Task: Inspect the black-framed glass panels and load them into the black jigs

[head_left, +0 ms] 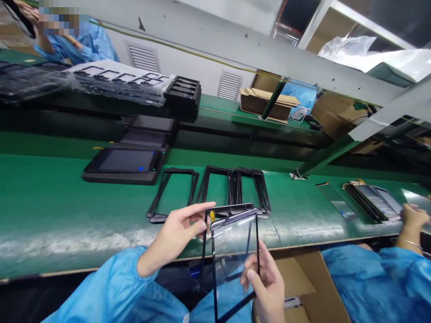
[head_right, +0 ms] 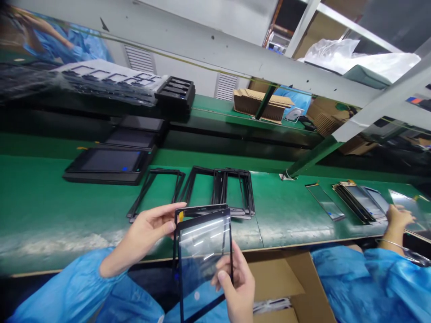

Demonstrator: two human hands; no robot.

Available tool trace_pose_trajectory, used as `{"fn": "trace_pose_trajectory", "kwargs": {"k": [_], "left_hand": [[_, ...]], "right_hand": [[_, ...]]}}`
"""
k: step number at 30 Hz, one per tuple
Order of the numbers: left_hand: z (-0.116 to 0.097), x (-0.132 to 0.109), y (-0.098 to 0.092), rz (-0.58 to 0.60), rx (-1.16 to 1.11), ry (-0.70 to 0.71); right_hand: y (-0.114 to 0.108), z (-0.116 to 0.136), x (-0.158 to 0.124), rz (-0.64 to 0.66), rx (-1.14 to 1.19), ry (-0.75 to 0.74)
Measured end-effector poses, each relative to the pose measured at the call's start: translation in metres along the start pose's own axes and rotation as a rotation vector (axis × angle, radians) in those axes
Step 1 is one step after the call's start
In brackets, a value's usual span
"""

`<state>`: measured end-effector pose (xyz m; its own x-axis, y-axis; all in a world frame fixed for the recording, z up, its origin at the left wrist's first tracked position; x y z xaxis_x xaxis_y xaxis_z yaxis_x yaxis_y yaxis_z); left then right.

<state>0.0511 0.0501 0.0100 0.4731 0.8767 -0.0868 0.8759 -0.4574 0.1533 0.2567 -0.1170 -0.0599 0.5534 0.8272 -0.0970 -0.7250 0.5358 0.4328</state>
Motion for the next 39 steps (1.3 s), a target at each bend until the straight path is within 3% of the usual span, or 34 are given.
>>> {"fn": "trace_pose_trajectory", "kwargs": {"k": [14, 27, 39], "left_hand": [[0.005, -0.007, 0.003, 0.000, 0.013, -0.027], [0.017, -0.009, 0.002, -0.012, -0.090, -0.123], [0.018, -0.005, -0.002, -0.019, -0.107, -0.139]], "right_hand": [[0.008, -0.003, -0.004, -0.044, -0.047, -0.033], [0.012, 0.004, -0.011, -0.092, -0.103, 0.070], [0.020, 0.007, -0.010, -0.052, -0.160, 0.107]]}}
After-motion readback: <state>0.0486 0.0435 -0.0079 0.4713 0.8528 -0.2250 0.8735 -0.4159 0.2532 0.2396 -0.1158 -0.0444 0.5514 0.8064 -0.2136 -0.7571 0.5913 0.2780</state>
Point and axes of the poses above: each hand's wrist, its own x-axis towards the middle knuckle, its own y-axis out of the palm, z = x × y, the point moved 4 cm from there along x, towards the middle knuckle, and after that the axes turned 10 degrees about x, right-handed, at the moved point
